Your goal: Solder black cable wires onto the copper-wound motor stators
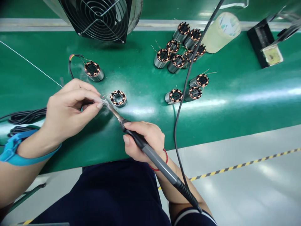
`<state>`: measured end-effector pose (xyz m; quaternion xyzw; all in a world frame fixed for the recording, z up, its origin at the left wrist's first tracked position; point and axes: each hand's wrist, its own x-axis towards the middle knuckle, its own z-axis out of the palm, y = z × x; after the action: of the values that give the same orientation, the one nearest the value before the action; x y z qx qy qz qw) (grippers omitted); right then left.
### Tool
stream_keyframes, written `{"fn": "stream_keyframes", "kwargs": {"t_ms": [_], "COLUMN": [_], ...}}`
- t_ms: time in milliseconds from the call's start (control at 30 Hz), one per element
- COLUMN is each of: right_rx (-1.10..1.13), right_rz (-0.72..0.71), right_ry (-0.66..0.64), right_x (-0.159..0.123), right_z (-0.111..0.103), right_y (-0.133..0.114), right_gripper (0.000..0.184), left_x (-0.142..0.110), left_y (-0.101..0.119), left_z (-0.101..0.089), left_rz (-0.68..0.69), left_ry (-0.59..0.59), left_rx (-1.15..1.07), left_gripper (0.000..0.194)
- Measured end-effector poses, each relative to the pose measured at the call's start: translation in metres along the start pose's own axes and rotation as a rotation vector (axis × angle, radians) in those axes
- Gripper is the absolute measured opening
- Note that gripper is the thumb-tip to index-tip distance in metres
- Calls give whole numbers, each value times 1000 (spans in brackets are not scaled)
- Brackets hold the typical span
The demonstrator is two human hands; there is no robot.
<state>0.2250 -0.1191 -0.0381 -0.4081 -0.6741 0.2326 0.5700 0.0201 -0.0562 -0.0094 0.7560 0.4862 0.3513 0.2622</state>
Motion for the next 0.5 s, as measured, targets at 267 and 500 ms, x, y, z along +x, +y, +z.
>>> {"fn": "stream_keyframes", "kwargs": {"t_ms": [267, 500], "right_rx": [26, -27], "right_rz": [15, 27], "right_ry": [-1, 24], "right_x": [-2, -4], "right_z": [0, -1], "right_y": [0, 3], "right_gripper": [29, 29], "left_x": [-1, 0], "left_y": [3, 3], "left_z": [-1, -1], "left_rz": [-46, -20], "left_ry": [-19, -15], "left_rx": [21, 22], "left_gripper": [15, 14]}}
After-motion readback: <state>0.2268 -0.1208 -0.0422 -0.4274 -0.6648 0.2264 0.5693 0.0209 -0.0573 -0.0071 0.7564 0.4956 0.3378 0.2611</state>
